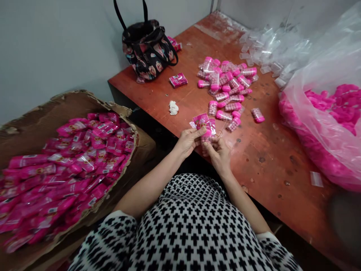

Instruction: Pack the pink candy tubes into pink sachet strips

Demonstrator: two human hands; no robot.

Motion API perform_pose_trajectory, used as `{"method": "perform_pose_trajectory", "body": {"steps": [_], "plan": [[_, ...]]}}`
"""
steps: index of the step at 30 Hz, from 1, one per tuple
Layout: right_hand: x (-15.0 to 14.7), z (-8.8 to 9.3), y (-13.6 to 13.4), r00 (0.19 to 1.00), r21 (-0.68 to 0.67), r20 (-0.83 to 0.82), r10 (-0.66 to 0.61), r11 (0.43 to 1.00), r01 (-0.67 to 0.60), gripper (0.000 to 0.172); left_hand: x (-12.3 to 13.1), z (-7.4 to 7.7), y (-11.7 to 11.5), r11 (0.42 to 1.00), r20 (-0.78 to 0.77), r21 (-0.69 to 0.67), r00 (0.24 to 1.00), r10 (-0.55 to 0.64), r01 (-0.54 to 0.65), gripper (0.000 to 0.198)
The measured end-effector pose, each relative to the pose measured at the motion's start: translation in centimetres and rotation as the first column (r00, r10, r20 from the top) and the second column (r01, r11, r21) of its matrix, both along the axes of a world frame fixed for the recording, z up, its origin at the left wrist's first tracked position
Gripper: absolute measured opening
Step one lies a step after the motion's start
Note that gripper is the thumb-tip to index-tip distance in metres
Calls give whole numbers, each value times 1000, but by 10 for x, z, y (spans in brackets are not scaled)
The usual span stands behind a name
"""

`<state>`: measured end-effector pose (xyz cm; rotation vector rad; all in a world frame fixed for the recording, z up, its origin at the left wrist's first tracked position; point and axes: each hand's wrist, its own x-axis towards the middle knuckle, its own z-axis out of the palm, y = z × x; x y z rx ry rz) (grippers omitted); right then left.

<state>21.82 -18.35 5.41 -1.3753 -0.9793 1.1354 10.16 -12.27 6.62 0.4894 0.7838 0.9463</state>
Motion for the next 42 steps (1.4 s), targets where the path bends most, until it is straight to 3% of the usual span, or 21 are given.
{"method": "perform_pose_trajectory", "body": {"steps": [4,9,15,21,28,31,33,35,36,38,40,42], "plan": [[0,3,3,973,-58,-226,50,996,-64,29,1,3,1,999,-88,44,996,13,-9,28],[2,0,6,994,1,-109,-16,1000,16,29,5,2,-1,999,-104,35,995,-4,8,28],[3,0,14,950,-54,-313,3,998,-21,30,5,2,-2,998,-106,7,993,-55,56,28],[4,3,6,949,-8,-316,6,1000,-9,35,-3,2,-2,999,-76,-39,997,28,-31,25],[0,0,21,946,-28,-324,-21,1000,12,28,-4,2,-17,998,-13,-31,999,-47,47,26],[-11,7,29,960,-17,-264,96,994,-104,30,-22,7,-24,998,5,-31,999,-50,50,23],[-18,12,30,948,-15,-235,214,975,-224,31,-46,13,-30,993,-15,5,993,120,-120,21],[-21,14,29,938,-12,-208,277,958,-286,31,-73,19,-34,912,-44,87,913,406,-401,27],[-22,14,29,941,-9,-192,278,958,-285,31,-85,20,-34,832,-65,137,834,548,-537,35],[-21,12,27,956,-10,-163,242,969,-247,31,-104,18,-25,708,-140,232,698,703,-667,50],[-19,8,27,967,-23,-140,212,976,-217,33,-110,7,-4,704,-317,375,631,708,-603,56],[-17,5,25,971,-49,-119,209,975,-216,34,-105,-8,28,764,-558,565,538,632,-312,59]]}}
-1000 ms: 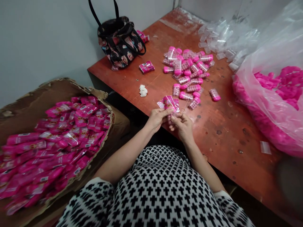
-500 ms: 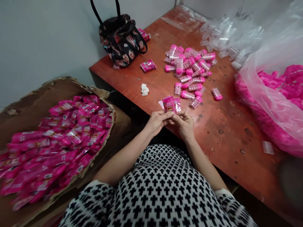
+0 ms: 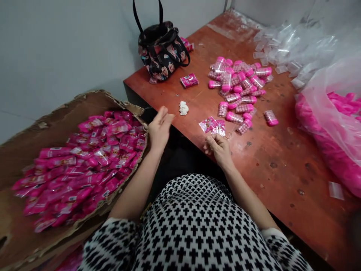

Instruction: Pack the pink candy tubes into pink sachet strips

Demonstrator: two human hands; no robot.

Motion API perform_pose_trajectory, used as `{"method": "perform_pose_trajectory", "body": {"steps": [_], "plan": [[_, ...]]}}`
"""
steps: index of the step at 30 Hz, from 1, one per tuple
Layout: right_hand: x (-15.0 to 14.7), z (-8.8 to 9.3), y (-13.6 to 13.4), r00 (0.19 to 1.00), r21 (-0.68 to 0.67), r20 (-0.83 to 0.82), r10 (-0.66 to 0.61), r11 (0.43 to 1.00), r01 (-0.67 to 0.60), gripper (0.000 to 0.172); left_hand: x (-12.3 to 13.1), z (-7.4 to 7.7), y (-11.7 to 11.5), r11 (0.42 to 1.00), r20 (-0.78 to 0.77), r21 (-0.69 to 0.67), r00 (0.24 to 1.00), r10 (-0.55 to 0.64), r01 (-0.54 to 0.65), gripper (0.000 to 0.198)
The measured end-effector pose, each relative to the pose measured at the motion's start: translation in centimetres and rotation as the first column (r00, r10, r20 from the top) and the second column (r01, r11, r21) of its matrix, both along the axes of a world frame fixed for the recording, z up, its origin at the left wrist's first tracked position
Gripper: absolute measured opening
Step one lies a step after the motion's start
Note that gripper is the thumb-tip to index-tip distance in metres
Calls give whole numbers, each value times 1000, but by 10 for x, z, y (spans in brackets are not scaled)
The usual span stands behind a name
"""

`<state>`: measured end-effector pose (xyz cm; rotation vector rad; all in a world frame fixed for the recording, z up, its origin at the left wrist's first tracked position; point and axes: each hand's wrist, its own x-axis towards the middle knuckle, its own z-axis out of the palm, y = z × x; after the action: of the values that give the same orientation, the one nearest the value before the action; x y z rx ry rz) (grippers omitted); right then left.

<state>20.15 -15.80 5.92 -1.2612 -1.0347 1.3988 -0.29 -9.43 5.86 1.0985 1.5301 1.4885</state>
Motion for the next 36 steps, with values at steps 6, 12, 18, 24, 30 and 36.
{"method": "perform_pose_trajectory", "body": {"steps": [6,12,18,24,30,36], "plan": [[11,3,-9,997,-44,56,-43,998,46,33,29,-42,81,965,-628,-101,737,-250,241,36],[29,4,-13,991,-12,90,-96,995,98,30,29,-46,71,979,-643,13,752,-148,204,27],[30,2,-13,994,-9,84,-71,997,72,32,55,-35,27,852,-729,12,587,-351,524,36],[27,5,-10,996,5,89,-20,1000,20,31,73,-44,18,858,-721,-26,584,-372,514,19],[24,-4,22,968,163,144,-203,970,179,30,80,-40,3,890,-620,89,724,-302,448,21],[15,-18,53,983,103,70,-172,981,165,36,86,-21,-16,890,-448,140,829,-334,434,19]]}}
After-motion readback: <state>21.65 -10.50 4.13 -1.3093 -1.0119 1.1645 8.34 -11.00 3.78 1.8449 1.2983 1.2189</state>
